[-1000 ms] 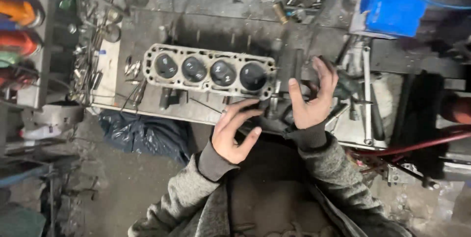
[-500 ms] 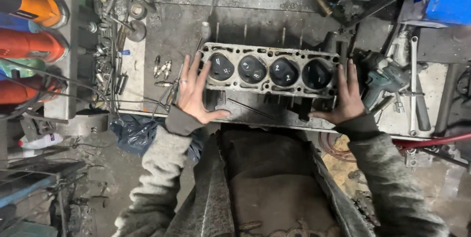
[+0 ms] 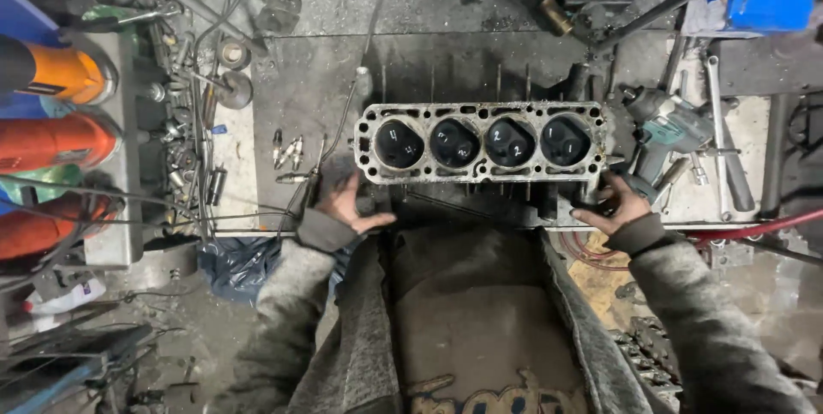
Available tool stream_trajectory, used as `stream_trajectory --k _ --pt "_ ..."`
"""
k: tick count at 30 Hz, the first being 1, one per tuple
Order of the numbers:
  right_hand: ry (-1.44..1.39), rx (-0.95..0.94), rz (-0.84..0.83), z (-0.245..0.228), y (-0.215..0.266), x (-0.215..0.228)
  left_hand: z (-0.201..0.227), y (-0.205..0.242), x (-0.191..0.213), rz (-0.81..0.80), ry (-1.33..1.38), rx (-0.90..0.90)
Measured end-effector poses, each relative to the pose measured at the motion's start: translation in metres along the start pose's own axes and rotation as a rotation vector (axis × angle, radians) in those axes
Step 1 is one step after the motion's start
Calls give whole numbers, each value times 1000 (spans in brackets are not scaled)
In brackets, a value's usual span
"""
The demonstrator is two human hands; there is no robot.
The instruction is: The person stands at a workbench with a disassembled engine cylinder head. They use a marker to write numbers on the cylinder bores, handle spark plugs and small parts on the bench, wipe the head with a cloth, and tap around the valve area with a hammer while steadying the head by hand.
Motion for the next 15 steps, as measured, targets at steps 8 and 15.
stream_trajectory --k 8,15 --pt "-205 268 -390 108 -10 -214 61 52 -47 863 -84 -65" --pt "-99 140 -32 -124 -46 -120 34 -11 -135 561 -105 -791"
Point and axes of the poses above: each hand's wrist, its own y-axis away from the middle knuckle, its own x-axis out of the back of the hand, z = x × y, the point moved 2 cm from there along -y, towards the middle knuckle, and after that the axes turned 13 degrees about -z, right-handed, at the moved point
